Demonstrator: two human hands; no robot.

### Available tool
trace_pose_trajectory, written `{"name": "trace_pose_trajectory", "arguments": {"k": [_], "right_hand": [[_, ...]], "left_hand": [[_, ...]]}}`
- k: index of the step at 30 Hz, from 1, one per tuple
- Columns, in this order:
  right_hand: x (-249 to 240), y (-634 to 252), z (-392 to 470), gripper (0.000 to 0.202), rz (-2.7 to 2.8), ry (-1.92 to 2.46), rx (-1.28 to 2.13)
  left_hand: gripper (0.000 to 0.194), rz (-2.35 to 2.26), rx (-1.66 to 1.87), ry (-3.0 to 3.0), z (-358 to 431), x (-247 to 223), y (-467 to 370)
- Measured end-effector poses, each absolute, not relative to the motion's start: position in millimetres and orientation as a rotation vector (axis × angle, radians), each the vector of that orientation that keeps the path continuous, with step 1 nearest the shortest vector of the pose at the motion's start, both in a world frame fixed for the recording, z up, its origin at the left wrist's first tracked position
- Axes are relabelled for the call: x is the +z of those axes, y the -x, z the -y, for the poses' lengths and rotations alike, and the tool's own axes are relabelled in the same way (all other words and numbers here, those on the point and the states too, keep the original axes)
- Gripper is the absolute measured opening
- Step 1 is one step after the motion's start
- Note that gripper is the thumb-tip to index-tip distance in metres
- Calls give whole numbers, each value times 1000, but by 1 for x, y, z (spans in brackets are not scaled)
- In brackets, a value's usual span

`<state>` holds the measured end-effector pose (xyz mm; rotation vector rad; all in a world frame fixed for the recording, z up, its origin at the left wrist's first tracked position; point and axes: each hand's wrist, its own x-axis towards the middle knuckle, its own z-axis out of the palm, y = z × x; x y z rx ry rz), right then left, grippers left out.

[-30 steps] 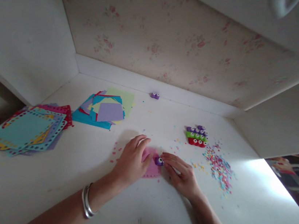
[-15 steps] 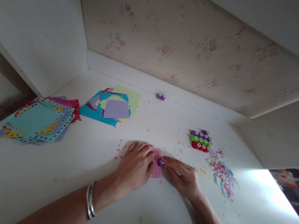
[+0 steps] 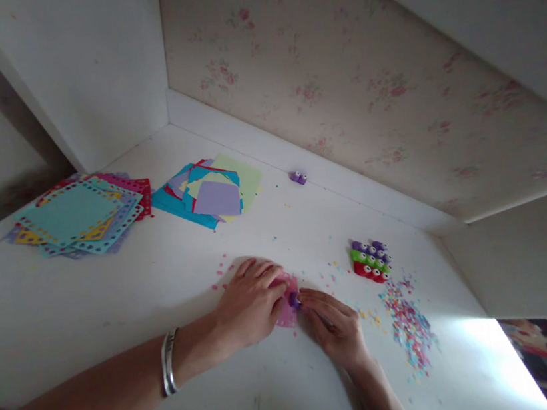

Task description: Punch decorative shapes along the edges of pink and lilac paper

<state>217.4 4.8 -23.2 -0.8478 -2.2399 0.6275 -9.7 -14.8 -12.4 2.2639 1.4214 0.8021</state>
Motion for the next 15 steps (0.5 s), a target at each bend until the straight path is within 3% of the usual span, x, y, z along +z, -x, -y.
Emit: {"name": "trace_pose_trajectory", "arguments": {"k": [15], "right_hand": [[-15, -209, -10, 25, 2428, 782, 299]], "left_hand": [[18, -1455, 790, -2295, 14, -19, 9]]}}
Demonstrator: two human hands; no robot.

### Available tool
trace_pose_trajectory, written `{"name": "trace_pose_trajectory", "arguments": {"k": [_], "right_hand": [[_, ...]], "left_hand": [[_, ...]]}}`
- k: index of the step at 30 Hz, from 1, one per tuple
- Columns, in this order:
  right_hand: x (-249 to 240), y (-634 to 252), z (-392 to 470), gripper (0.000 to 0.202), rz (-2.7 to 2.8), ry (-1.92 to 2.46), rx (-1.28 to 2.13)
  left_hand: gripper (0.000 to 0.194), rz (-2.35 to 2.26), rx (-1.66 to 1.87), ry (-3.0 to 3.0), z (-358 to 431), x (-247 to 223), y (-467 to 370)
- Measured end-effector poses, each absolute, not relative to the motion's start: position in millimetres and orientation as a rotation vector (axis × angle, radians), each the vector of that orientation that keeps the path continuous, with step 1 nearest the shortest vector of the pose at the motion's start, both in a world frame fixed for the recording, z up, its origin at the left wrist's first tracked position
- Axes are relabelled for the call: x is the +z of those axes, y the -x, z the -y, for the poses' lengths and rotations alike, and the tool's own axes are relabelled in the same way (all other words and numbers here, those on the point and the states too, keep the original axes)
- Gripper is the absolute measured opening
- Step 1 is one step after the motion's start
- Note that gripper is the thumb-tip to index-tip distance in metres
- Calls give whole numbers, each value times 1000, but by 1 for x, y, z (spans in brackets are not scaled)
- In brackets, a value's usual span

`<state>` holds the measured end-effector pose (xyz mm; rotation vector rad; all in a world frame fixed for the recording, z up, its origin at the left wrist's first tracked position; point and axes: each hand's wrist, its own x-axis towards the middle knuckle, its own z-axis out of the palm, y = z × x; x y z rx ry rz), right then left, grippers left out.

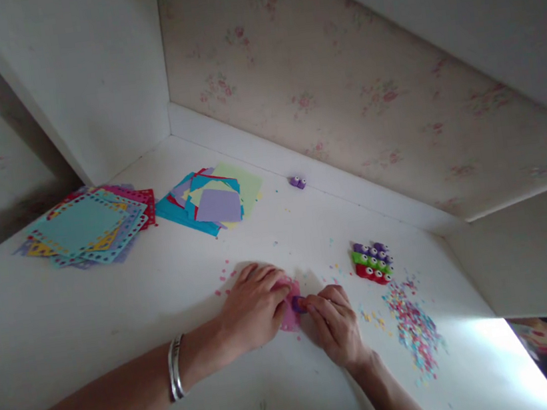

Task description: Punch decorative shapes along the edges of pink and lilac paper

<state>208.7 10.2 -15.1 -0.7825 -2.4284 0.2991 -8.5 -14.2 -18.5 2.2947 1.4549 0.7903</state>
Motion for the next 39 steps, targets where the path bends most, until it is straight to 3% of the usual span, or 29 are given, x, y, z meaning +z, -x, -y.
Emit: {"name": "trace_pose_trajectory", "arguments": {"k": [7, 15, 24, 29, 33, 39], "right_hand": [[-24, -205, 0, 25, 2284, 836, 403], [-21, -249, 0, 29, 2217, 1109, 302], [-9, -259, -11, 14, 2123, 1328, 518], [5, -283, -63, 25, 1833, 1371, 793], [17, -329, -128, 39, 1772, 1551, 527], [25, -376, -192, 23, 1902, 1708, 391]], "left_hand": [[18, -1445, 782, -2309, 16, -16, 9], [22, -1432, 768, -2312, 14, -17, 11], [28, -1469, 702, -2300, 14, -18, 11], [32, -1509, 698, -2317, 12, -22, 10], [33, -1483, 721, -2333, 11, -23, 10], [33, -1493, 744, -2330, 11, -23, 10]]}}
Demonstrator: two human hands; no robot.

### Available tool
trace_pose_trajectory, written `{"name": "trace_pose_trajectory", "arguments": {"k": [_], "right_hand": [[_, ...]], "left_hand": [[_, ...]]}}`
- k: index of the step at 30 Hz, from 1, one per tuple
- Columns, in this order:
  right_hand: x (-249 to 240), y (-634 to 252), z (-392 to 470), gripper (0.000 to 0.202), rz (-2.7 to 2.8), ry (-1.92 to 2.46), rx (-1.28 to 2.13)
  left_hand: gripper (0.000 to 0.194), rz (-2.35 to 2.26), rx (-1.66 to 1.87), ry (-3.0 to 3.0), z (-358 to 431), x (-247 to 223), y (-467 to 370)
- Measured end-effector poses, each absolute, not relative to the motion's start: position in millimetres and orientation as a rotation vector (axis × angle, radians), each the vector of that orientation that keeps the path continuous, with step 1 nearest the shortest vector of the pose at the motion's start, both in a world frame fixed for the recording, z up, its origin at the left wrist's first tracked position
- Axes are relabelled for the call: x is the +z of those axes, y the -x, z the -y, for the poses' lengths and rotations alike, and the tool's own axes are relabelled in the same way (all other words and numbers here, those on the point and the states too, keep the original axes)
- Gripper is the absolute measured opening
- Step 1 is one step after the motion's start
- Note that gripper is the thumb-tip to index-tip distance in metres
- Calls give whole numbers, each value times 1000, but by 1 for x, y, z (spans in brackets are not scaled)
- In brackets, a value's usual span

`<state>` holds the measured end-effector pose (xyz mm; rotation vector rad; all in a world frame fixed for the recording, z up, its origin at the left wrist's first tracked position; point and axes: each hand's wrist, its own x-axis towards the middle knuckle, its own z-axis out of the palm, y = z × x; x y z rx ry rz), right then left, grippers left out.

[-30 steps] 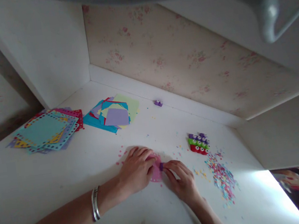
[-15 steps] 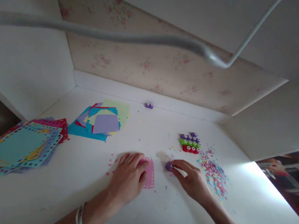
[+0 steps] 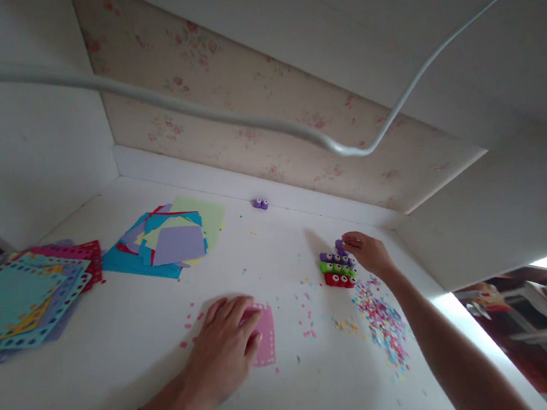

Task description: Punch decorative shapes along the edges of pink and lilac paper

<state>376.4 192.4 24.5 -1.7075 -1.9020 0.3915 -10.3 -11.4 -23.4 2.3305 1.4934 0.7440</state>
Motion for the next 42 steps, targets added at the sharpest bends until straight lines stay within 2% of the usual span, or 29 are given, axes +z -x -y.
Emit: {"name": "trace_pose_trajectory", "arguments": {"k": [9, 13, 21, 27, 32, 35, 38, 42], "right_hand": [[12, -381, -207, 17, 2205, 1760, 295], [21, -366, -212, 23, 2241, 1735, 196], [-1, -248, -245, 31, 2397, 1511, 249], [-20, -163, -293, 48, 2380, 1449, 238], [-16, -148, -316, 29, 2357, 1485, 260], [-11, -155, -312, 18, 2349, 1510, 281], [-6, -168, -294, 15, 2330, 1515, 320], [-3, -188, -241, 17, 2256, 1486, 413]], "left_hand": [[33, -1496, 751, -2305, 11, -25, 10], [32, -1505, 759, -2290, 11, -27, 9], [28, -1623, 686, -2367, 9, -25, 12], [38, -1691, 594, -2353, 3, -27, 17], [40, -1714, 556, -2281, 1, -25, 17], [26, -1688, 572, -2250, 1, -22, 18], [13, -1618, 602, -2200, 2, -18, 19], [21, -1492, 687, -1989, -1, -15, 21]]}}
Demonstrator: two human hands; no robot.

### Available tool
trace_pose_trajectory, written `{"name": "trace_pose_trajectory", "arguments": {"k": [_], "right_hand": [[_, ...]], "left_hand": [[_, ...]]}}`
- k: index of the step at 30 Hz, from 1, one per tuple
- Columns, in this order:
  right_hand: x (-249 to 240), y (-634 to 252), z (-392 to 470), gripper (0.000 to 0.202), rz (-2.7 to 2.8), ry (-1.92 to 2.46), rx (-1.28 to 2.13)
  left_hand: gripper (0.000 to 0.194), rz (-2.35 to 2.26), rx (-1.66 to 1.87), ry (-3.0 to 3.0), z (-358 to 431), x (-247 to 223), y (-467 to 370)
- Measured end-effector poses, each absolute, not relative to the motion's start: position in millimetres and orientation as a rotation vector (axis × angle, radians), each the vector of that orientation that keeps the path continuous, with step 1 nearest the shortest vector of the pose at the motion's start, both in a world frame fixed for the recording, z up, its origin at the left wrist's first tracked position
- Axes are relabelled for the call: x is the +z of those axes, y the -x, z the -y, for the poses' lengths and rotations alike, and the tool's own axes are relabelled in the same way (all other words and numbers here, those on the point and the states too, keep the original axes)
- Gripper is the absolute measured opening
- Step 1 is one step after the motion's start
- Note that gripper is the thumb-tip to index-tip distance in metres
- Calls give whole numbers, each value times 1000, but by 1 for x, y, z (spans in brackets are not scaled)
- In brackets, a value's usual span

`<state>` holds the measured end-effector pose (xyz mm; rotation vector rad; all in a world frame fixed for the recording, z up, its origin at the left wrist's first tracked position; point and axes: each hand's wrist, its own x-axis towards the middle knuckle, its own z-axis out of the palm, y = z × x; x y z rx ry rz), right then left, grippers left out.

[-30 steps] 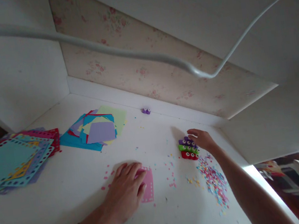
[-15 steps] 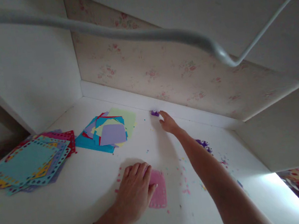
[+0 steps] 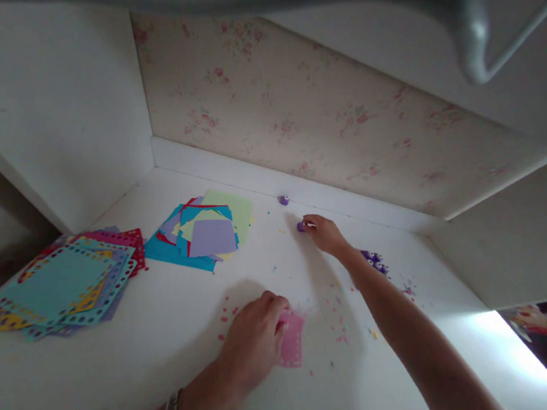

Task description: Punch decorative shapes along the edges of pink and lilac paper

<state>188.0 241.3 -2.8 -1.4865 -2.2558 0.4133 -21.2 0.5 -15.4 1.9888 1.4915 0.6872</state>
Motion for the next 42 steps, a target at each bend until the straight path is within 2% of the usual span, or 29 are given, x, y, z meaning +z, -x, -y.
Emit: {"name": "trace_pose_trajectory", "arguments": {"k": [6, 8, 12, 33, 42], "right_hand": [[-15, -215, -115, 30, 2037, 1412, 606], [-21, -220, -77, 30, 1864, 1344, 814], [-29, -223, -32, 23, 1800, 1262, 894], [-30, -215, -18, 18, 1777, 1160, 1016], [-32, -218, -19, 18, 1846, 1114, 961]], "left_hand": [[23, -1421, 871, -1747, -15, -12, 28], [23, -1380, 870, -1727, -18, -8, 30], [20, -1355, 792, -1694, -18, 0, 32], [21, -1332, 754, -1717, -17, -5, 28], [22, -1334, 744, -1729, -16, -4, 29]]}}
